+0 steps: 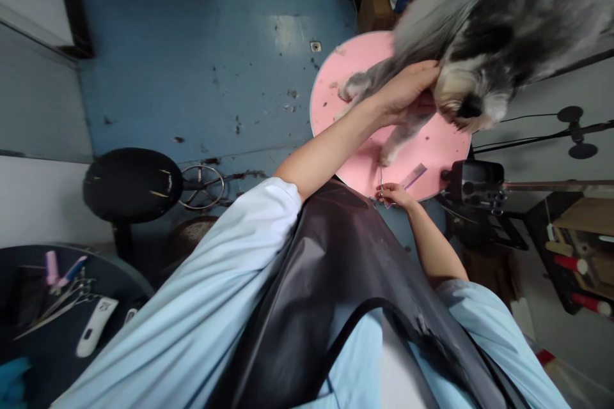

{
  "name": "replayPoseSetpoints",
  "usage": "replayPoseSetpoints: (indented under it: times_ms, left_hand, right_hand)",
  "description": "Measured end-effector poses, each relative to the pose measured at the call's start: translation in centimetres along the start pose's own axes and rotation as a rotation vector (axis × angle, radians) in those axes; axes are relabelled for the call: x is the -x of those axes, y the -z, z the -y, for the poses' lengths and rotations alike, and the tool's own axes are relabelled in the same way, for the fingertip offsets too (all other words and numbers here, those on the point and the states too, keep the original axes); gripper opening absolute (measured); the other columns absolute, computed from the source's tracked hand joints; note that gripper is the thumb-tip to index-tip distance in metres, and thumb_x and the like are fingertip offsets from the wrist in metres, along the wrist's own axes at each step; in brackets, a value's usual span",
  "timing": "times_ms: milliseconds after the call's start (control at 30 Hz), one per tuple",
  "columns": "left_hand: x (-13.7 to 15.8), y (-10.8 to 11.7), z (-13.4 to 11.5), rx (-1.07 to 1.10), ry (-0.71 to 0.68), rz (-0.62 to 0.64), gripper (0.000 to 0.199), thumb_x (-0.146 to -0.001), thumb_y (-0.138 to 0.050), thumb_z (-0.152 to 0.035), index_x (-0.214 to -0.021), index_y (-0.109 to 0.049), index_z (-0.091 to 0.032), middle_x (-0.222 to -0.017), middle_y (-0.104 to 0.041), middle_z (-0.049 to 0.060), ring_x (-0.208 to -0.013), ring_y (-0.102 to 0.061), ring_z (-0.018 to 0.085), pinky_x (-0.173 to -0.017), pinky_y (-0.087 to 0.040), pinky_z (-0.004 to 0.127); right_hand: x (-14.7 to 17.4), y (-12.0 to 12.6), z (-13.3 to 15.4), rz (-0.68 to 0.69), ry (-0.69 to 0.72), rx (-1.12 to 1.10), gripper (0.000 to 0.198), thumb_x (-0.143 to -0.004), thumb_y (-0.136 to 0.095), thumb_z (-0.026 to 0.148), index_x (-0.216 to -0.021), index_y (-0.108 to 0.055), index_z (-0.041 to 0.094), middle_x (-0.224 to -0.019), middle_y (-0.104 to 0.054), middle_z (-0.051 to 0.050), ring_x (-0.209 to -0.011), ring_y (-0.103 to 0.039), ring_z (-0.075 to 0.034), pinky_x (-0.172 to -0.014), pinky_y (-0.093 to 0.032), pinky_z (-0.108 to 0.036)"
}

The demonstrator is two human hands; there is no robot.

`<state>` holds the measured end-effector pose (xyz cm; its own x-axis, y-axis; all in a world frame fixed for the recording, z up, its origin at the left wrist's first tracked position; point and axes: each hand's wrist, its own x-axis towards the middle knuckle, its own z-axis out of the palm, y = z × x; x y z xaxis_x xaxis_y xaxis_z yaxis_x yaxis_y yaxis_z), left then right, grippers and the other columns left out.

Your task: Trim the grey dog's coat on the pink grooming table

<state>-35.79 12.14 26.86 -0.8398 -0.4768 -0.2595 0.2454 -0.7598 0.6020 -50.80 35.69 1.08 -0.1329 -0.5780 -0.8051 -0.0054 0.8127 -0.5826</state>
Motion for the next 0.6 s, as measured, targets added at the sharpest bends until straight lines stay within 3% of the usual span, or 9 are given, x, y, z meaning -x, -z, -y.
replayPoseSetpoints:
  times_ms: [167,333,467,600]
  left_hand:
    - [-0.6,0.3,0.2,-0.028,0.031,-0.037,0.019,-0.108,-0.046,-0.016,-0.096,-0.06,-0.017,-0.07,-0.062,0.003,-0.12,-0.064,0.023,-0.103,-0.049,0.034]
    - [-0.2,0.6,0.1,-0.037,0.008,0.0,0.02,-0.109,-0.043,-0.013,-0.118,-0.061,-0.012,-0.071,-0.063,0.0,-0.105,-0.067,0.018,-0.102,-0.049,0.036]
    - [0.0,0.8,0.0,-0.039,0.033,-0.007,0.026,-0.11,-0.04,-0.011,-0.123,-0.062,-0.015,-0.065,-0.065,-0.001,-0.108,-0.063,0.015,-0.102,-0.045,0.03]
    - [-0.2,1.2,0.2,-0.068,0.028,-0.036,0.026,-0.109,-0.042,-0.01,-0.113,-0.067,-0.019,-0.065,-0.069,-0.002,-0.111,-0.062,0.016,-0.096,-0.044,0.026]
  right_hand:
    - [-0.1,-1.2,0.3,-0.011,-0.004,-0.023,0.025,-0.071,-0.084,0.012,-0.087,-0.065,0.017,-0.071,-0.076,-0.003,-0.051,-0.064,-0.01,-0.042,-0.048,-0.016]
    - [-0.5,-2.5,0.7,-0.027,0.006,-0.056,0.022,-0.073,-0.082,0.013,-0.085,-0.064,0.017,-0.061,-0.071,0.0,-0.047,-0.06,-0.009,-0.041,-0.045,-0.015]
    - [-1.0,-3.7,0.9,-0.044,0.027,-0.108,0.021,-0.075,-0.081,0.013,-0.086,-0.064,0.017,-0.06,-0.071,0.001,-0.045,-0.059,-0.008,-0.041,-0.045,-0.014]
    - [-1.2,-4.6,0.9,-0.058,0.044,-0.169,0.023,-0.075,-0.083,0.013,-0.085,-0.062,0.017,-0.057,-0.069,0.0,-0.042,-0.057,-0.008,-0.039,-0.044,-0.014]
